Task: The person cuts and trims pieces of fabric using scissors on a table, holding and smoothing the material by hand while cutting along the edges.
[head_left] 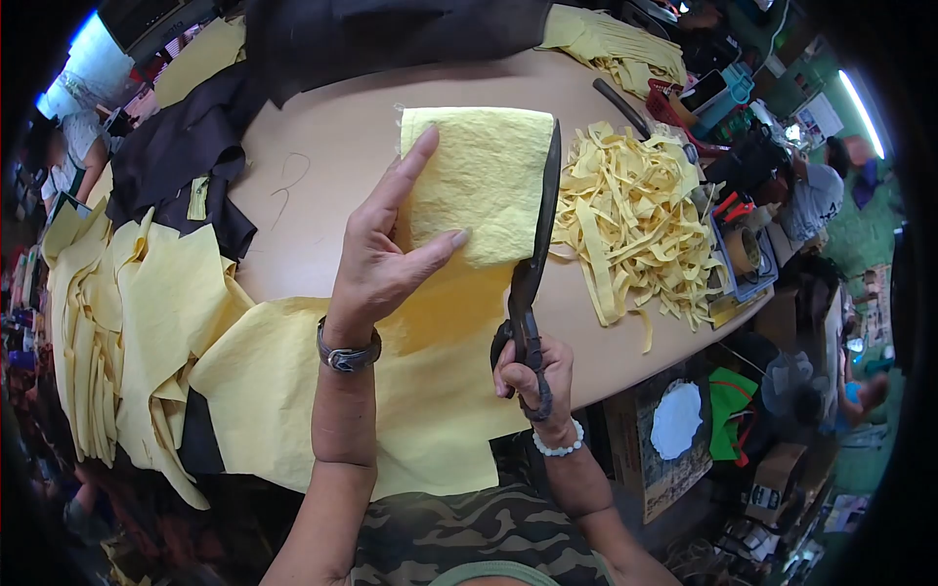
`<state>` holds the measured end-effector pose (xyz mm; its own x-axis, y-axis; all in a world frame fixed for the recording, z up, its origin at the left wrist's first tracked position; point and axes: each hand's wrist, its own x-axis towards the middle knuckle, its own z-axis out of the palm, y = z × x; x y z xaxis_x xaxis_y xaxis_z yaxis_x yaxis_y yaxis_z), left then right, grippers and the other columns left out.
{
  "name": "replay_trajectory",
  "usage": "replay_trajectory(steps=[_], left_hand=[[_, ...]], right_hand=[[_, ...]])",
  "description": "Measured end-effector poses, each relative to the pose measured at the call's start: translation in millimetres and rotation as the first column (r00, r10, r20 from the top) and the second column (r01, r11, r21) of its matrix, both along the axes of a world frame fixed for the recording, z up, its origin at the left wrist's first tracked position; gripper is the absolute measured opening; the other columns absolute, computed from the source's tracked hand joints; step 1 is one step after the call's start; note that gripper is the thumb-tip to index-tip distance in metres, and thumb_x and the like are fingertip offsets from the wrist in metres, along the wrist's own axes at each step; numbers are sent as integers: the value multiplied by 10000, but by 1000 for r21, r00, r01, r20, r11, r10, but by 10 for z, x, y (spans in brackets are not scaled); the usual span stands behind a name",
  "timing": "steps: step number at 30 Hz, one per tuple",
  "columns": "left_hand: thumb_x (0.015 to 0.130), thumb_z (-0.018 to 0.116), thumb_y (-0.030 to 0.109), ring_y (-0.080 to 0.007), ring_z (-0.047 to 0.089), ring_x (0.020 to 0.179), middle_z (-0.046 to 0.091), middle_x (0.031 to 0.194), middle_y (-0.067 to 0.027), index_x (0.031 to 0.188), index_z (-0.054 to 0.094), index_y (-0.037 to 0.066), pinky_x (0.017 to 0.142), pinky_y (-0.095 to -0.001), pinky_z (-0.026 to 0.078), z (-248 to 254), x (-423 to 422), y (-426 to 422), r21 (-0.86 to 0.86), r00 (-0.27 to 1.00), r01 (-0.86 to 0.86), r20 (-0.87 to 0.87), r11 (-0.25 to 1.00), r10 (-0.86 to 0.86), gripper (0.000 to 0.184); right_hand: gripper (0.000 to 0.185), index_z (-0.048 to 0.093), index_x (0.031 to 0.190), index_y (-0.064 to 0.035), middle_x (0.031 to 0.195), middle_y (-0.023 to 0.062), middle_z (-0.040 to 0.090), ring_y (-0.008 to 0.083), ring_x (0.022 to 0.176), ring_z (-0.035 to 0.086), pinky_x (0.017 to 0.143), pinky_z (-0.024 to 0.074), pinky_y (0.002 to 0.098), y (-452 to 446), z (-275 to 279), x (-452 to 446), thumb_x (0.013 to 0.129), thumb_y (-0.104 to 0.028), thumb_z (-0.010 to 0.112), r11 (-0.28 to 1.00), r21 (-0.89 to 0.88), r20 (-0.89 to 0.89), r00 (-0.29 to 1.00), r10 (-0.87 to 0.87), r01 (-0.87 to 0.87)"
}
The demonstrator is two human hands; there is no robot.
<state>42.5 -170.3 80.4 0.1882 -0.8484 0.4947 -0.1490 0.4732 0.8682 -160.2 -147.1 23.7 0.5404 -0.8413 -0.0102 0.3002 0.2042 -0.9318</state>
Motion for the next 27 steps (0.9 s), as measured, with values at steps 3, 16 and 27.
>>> replay_trajectory(steps=[3, 16, 27], left_hand=[[693, 655, -29, -202, 359, 1246, 380, 1348, -149, 1344, 307, -5, 1043, -307, 265, -9, 3, -4, -2, 1000, -9, 21, 1000, 9, 739], [715, 654, -47, -154, 480, 1112, 450, 1270, -131, 1306, 372, -15, 941, -257, 394, 7, 10, 8, 207, 919, 15, -389, 978, 68, 655], [720, 659, -29, -143, 497, 1075, 486, 1237, -115, 1322, 362, 0, 917, -258, 399, 48, 0, 34, 80, 984, 45, -175, 996, -31, 672]], right_hand=[[255, 538, 749, -20, 591, -11, 519, 38, 486, 496, 442, 385, 162, 15, 27, 10, 740, -186, 731, 1000, 4, -22, 1000, -22, 22], [203, 527, 675, -34, 516, -18, 501, 35, 423, 470, 397, 369, 169, 101, -43, -4, 764, -93, 699, 998, 23, -84, 995, -52, 54], [307, 535, 766, -16, 675, -6, 521, 43, 559, 491, 495, 380, 173, 183, -300, -137, 681, -199, 766, 992, 65, 50, 993, 105, -108]])
